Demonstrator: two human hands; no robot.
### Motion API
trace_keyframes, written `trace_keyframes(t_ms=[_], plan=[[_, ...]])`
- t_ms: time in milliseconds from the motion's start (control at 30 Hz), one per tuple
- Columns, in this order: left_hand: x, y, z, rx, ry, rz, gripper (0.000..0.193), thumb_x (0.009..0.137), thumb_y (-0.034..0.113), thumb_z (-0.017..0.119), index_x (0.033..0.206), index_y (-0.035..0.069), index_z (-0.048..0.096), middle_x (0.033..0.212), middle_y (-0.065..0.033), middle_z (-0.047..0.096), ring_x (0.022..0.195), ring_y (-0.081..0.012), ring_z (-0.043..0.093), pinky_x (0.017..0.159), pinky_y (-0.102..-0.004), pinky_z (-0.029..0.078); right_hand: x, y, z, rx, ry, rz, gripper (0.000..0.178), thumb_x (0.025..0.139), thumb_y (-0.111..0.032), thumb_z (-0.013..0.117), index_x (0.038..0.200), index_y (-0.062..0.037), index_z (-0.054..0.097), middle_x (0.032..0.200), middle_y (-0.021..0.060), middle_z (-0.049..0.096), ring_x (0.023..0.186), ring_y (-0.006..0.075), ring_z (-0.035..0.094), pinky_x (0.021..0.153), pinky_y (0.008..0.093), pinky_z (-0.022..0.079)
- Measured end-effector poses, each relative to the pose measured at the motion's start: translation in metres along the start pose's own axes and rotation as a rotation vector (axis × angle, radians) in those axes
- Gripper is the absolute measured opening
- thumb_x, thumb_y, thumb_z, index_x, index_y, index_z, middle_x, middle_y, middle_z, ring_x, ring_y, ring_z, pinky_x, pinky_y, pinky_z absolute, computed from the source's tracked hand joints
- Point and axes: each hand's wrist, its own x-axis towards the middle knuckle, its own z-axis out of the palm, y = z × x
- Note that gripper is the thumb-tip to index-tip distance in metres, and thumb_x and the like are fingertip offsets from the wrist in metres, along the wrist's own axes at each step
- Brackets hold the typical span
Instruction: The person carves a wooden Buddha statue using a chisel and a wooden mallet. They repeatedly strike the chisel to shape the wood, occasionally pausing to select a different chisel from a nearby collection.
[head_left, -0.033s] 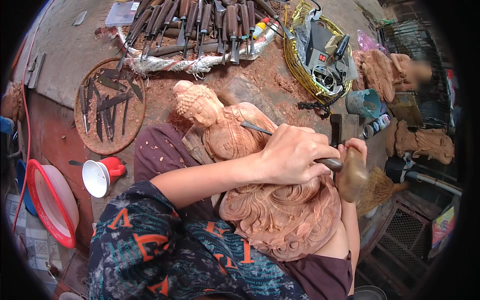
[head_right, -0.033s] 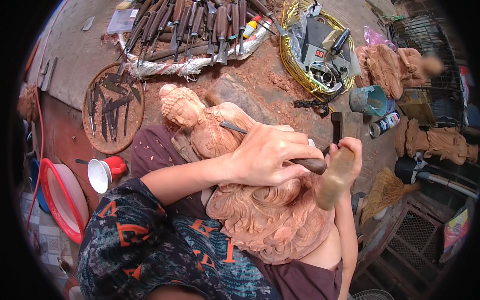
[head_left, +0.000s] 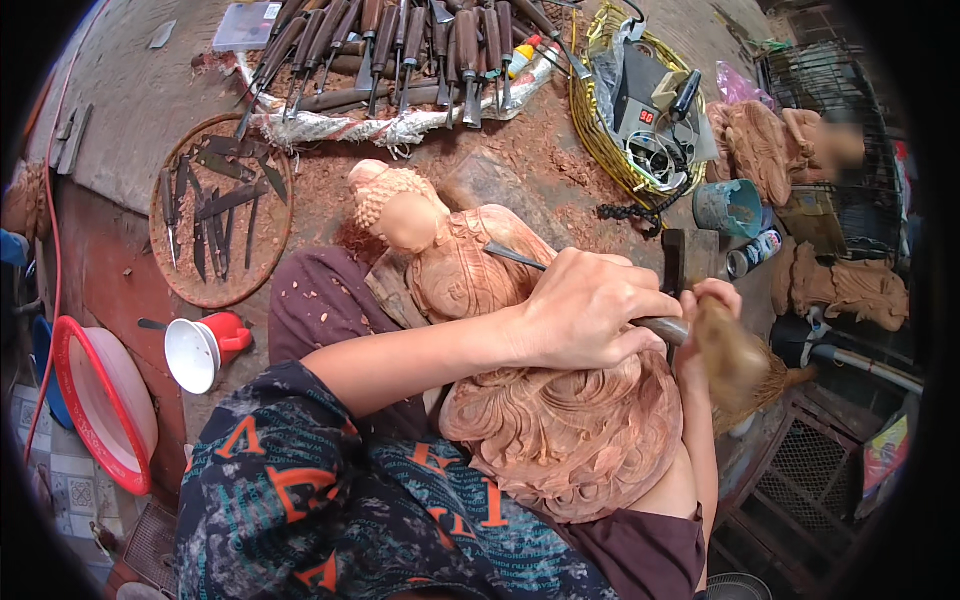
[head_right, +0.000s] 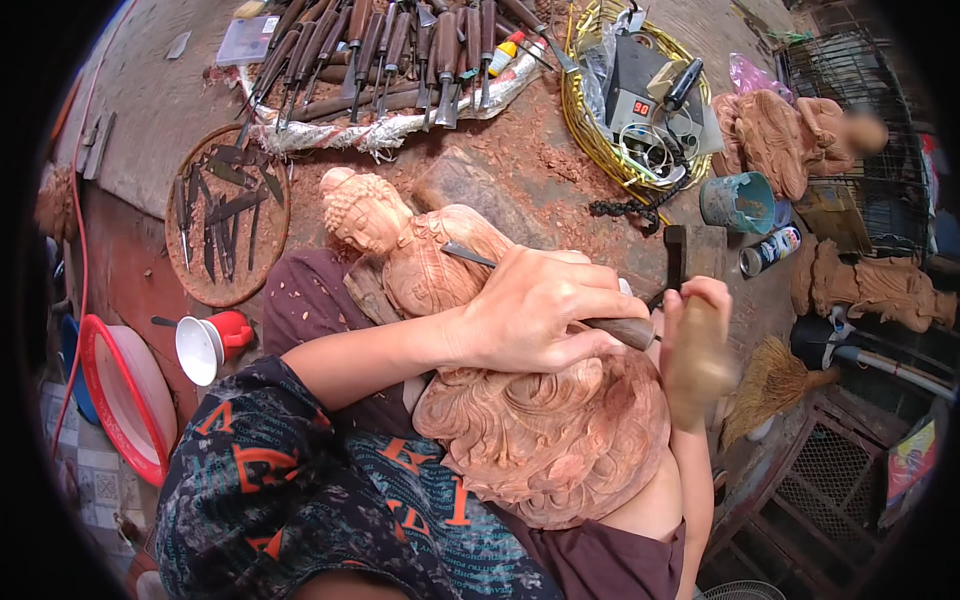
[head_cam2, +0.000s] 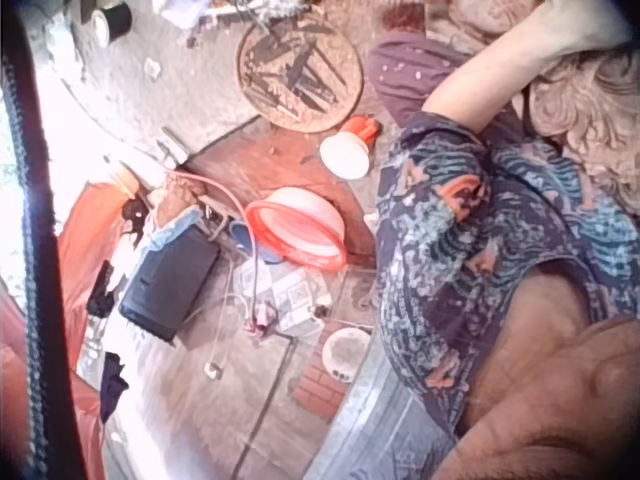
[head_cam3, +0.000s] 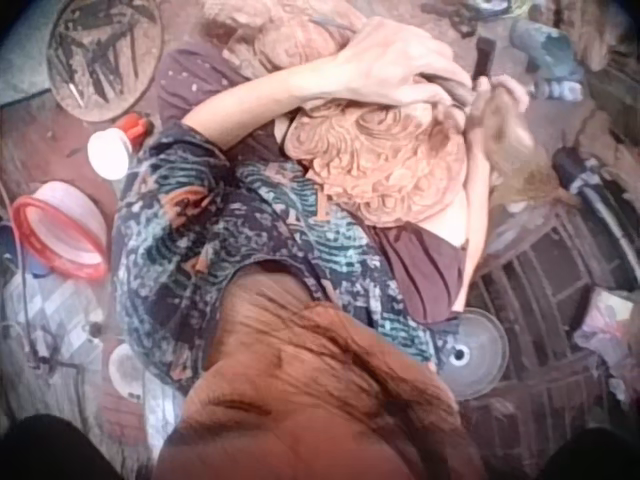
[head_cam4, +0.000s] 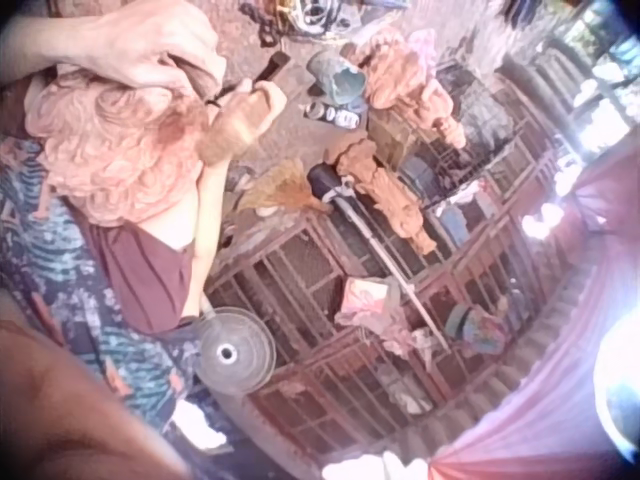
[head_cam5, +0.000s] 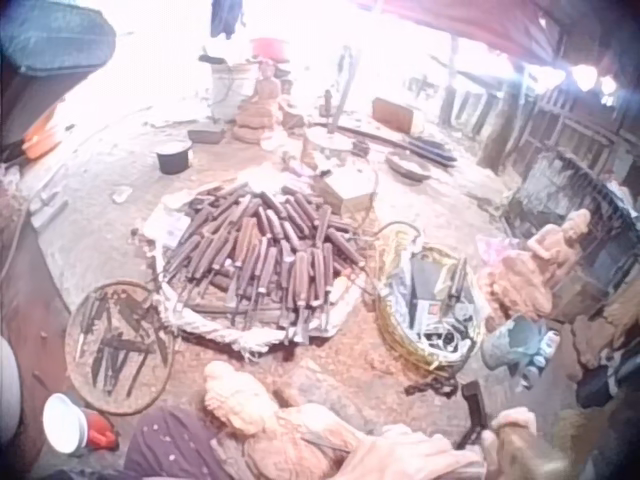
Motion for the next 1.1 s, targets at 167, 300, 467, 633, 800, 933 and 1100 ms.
trace_keyframes(t_ms=[167, 300, 467, 633, 800, 933, 1100], plan=[[0.0, 0.002, -0.007, -0.03, 0.017, 0.04, 0.032, 0.074, 0.028, 0.074, 0.103, 0.016, 0.069, 0.082, -0.0032, 0.064, 0.072, -0.0252, 0.062, 0.06, -0.0372, 0.05, 0.002, -0.008, -0.002, -0.179, 0.002, -0.04, 0.027, 0.078, 0.012, 0.065, 0.096, -0.0035, 0.05, 0.093, 0.0066, 0.052, 0.087, 0.0182, 0.051, 0.083, 0.0283, 0.042], [-0.005, 0.008, -0.009, 0.008, -0.004, 0.112, 0.034, 0.071, 0.025, 0.074, 0.103, 0.015, 0.069, 0.083, -0.0024, 0.064, 0.075, -0.0238, 0.063, 0.06, -0.0366, 0.05, 0.001, -0.017, -0.003, -0.065, -0.056, 0.036, 0.025, 0.086, 0.006, 0.062, 0.102, -0.0054, 0.048, 0.096, 0.0072, 0.05, 0.089, 0.0179, 0.05, 0.086, 0.0292, 0.042], [-0.006, 0.008, -0.006, -0.04, 0.024, 0.099, 0.036, 0.07, 0.024, 0.075, 0.105, 0.016, 0.068, 0.085, -0.0029, 0.064, 0.076, -0.0248, 0.063, 0.063, -0.0366, 0.05, 0.002, -0.02, -0.002, 0.079, -0.001, 0.082, 0.022, 0.088, 0.004, 0.061, 0.103, -0.006, 0.047, 0.098, 0.0075, 0.05, 0.093, 0.0181, 0.051, 0.089, 0.0314, 0.041], [-0.004, 0.003, -0.005, -0.047, 0.042, 0.105, 0.038, 0.071, 0.024, 0.075, 0.108, 0.016, 0.068, 0.083, -0.0034, 0.064, 0.074, -0.0255, 0.062, 0.064, -0.0364, 0.05, 0.009, -0.026, -0.004, 0.177, 0.085, 0.041, 0.025, 0.087, 0.006, 0.06, 0.104, -0.0062, 0.046, 0.098, 0.0077, 0.051, 0.094, 0.0176, 0.052, 0.09, 0.0319, 0.042], [-0.003, 0.002, -0.005, -0.037, 0.061, 0.074, 0.036, 0.072, 0.025, 0.075, 0.107, 0.018, 0.069, 0.083, -0.0023, 0.064, 0.073, -0.0246, 0.062, 0.062, -0.0361, 0.049, -0.002, -0.016, -0.006, -0.065, -0.071, 0.067, 0.027, 0.085, 0.011, 0.058, 0.105, -0.0029, 0.046, 0.097, 0.0083, 0.052, 0.091, 0.0185, 0.052, 0.087, 0.0319, 0.044], [-0.002, 0.001, -0.004, -0.006, 0.057, 0.072, 0.034, 0.073, 0.026, 0.075, 0.107, 0.02, 0.069, 0.082, -0.0016, 0.064, 0.072, -0.024, 0.062, 0.062, -0.0359, 0.049, 0.006, -0.019, 0.005, 0.266, 0.229, 0.03, 0.025, 0.08, 0.01, 0.064, 0.098, -0.0029, 0.052, 0.092, 0.0066, 0.052, 0.082, 0.0168, 0.05, 0.08, 0.0298, 0.044], [-0.004, -0.002, -0.002, 0.005, 0.054, 0.061, 0.035, 0.073, 0.027, 0.075, 0.107, 0.02, 0.07, 0.082, -0.0016, 0.065, 0.072, -0.0242, 0.062, 0.062, -0.0363, 0.05, 0.001, -0.009, -0.006, -0.065, 0.008, 0.04, 0.024, 0.084, 0.008, 0.061, 0.1, -0.0039, 0.048, 0.092, 0.0077, 0.052, 0.087, 0.0184, 0.052, 0.083, 0.0321, 0.045]])
